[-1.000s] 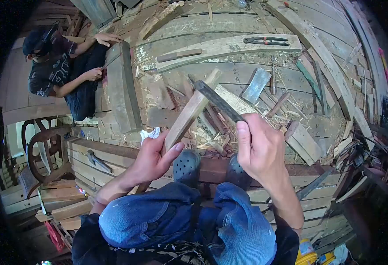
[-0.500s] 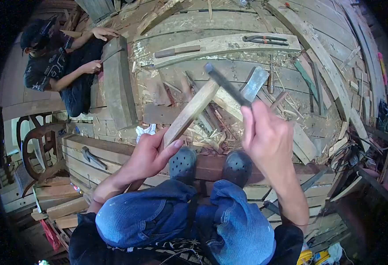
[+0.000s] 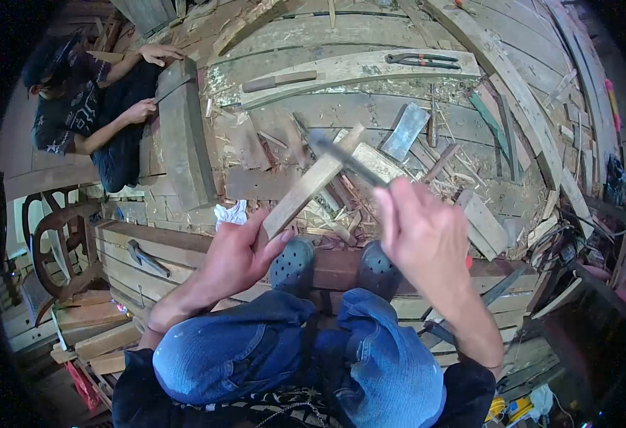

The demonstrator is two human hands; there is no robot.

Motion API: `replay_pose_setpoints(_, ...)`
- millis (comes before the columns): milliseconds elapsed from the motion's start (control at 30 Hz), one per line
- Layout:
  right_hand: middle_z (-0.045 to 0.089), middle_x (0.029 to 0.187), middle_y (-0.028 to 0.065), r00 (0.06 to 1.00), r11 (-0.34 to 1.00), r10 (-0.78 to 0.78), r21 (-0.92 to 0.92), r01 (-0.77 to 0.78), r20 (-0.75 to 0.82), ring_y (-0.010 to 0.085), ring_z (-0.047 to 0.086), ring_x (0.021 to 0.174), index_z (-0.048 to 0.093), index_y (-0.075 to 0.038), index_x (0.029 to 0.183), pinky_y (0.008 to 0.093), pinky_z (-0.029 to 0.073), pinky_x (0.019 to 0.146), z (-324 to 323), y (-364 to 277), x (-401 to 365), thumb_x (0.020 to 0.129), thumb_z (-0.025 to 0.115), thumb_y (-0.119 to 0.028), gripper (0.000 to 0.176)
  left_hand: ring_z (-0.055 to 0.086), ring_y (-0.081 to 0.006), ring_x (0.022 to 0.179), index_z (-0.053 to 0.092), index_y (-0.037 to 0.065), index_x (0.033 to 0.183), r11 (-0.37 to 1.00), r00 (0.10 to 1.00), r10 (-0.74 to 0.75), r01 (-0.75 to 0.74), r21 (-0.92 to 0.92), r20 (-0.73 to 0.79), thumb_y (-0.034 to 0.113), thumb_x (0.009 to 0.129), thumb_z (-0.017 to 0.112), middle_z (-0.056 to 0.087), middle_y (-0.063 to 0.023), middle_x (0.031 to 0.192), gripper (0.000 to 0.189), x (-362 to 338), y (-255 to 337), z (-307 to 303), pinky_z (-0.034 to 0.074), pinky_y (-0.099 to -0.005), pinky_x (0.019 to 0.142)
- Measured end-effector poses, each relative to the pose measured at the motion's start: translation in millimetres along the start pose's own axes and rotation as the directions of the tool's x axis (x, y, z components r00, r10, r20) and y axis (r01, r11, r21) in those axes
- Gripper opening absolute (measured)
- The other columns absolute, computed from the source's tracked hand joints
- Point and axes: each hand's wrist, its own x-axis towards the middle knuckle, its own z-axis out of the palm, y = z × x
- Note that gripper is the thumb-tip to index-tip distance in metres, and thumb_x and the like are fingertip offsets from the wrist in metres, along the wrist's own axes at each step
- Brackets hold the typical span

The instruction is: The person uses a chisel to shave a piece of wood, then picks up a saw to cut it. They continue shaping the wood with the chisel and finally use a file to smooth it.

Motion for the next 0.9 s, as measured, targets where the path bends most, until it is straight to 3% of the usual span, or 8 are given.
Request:
replay_pose_setpoints(67, 0.053, 0.056, 0.0124, 0.988, 0.986, 0.143, -0.076, -0.147, -0.060, 0.0261, 0.053, 0.040, 0.050, -0.004, 0.075, 0.0372, 0.037, 0.036, -2.0, 9.4, 3.2, 0.090, 0.061, -0.014, 0.022, 0.061, -0.0362, 0.049, 0.055, -0.001, 0.092, 1.000, 1.000, -0.010, 0.010, -0.004, 0.012, 0.028, 0.089, 0.064, 0.055, -0.0171, 0.051, 0.031, -2.4, -0.1, 0.7, 0.048, -0.0431, 0.044)
replay_pose_setpoints(267, 0.053, 0.057, 0.0136, 0.993, 0.992, 0.115, -0.054, -0.116, -0.007, 0.0230, 0.050, 0.039, 0.051, -0.002, 0.077, 0.0385, 0.038, 0.040, -2.5, 14.2, -7.3, 0.093, 0.059, -0.016, 0.023, 0.060, -0.0361, 0.048, 0.058, -0.003, 0.097, 1.000, 1.000, -0.017, 0.018, -0.025, 0.012, 0.029, 0.088, 0.065, 0.055, -0.0176, 0.051, 0.033, -7.3, -4.5, 2.1, 0.047, -0.0428, 0.044)
replay_pose_setpoints(300, 0.051, 0.055, 0.0102, 0.968, 0.952, 0.233, 0.179, -0.247, 0.092, 0.0194, 0.048, 0.039, 0.050, -0.002, 0.076, 0.0358, 0.036, 0.039, -4.0, 16.8, -8.2, 0.095, 0.057, -0.017, 0.025, 0.060, -0.0360, 0.048, 0.059, -0.003, 0.099, 0.999, 1.000, -0.020, 0.020, -0.030, 0.005, 0.029, 0.088, 0.065, 0.055, -0.0179, 0.051, 0.034, -8.0, -3.1, 2.6, 0.047, -0.0428, 0.045)
replay_pose_setpoints(367, 0.045, 0.054, 0.0015, 0.888, 0.629, 0.317, 0.627, -0.460, 0.334, 0.0102, 0.042, 0.040, 0.047, -0.004, 0.075, 0.0267, 0.032, 0.039, -4.0, 20.4, -11.4, 0.100, 0.047, -0.026, 0.034, 0.060, -0.0359, 0.049, 0.059, -0.002, 0.100, 0.998, 1.000, -0.022, 0.022, -0.059, 0.010, 0.029, 0.089, 0.065, 0.054, -0.0179, 0.051, 0.034, -7.1, -1.5, 1.2, 0.047, -0.0427, 0.045)
replay_pose_setpoints(400, 0.045, 0.054, 0.0015, 0.890, 0.635, 0.317, 0.623, -0.457, 0.329, 0.0102, 0.042, 0.040, 0.047, -0.004, 0.075, 0.0267, 0.032, 0.039, -8.4, 19.9, -10.1, 0.100, 0.047, -0.026, 0.034, 0.061, -0.0358, 0.049, 0.060, -0.002, 0.100, 0.996, 1.000, -0.022, 0.023, -0.080, 0.007, 0.029, 0.089, 0.065, 0.054, -0.0180, 0.051, 0.034, -5.1, -1.0, -0.9, 0.046, -0.0426, 0.046)
replay_pose_setpoints(467, 0.044, 0.055, 0.0007, 0.694, 0.085, 0.200, 0.693, -0.716, 0.692, 0.0090, 0.039, 0.040, 0.043, -0.006, 0.075, 0.0241, 0.032, 0.039, -18.3, 16.0, -10.2, 0.103, 0.040, -0.034, 0.039, 0.060, -0.0354, 0.049, 0.060, -0.001, 0.101, 0.994, 0.997, -0.068, 0.071, -0.087, 0.038, 0.029, 0.089, 0.064, 0.054, -0.0176, 0.050, 0.033, -2.7, 1.6, -3.5, 0.046, -0.0416, 0.046)
replay_pose_setpoints(600, 0.042, 0.054, 0.0045, 0.674, -0.172, 0.085, 0.677, -0.716, 0.734, 0.0097, 0.038, 0.040, 0.039, -0.007, 0.074, 0.0238, 0.032, 0.038, -12.5, 16.1, -16.0, 0.104, 0.032, -0.037, 0.043, 0.060, -0.0343, 0.049, 0.061, -0.001, 0.103, 0.986, 0.996, -0.068, 0.074, -0.147, 0.051, 0.029, 0.090, 0.064, 0.053, -0.0166, 0.051, 0.033, -3.5, 2.2, -1.1, 0.045, -0.0397, 0.046)
replay_pose_setpoints(900, 0.040, 0.054, 0.0046, 0.664, -0.214, -0.012, 0.646, -0.732, 0.748, 0.0113, 0.037, 0.038, 0.036, -0.009, 0.067, 0.0246, 0.033, 0.037, -10.1, 10.1, -16.5, 0.102, 0.027, -0.047, 0.052, 0.059, -0.0311, 0.048, 0.064, 0.000, 0.104, 0.969, 0.987, -0.104, 0.128, -0.213, 0.120, 0.029, 0.090, 0.064, 0.054, -0.0159, 0.053, 0.032, -6.6, 6.4, -4.6, 0.046, -0.0375, 0.050)
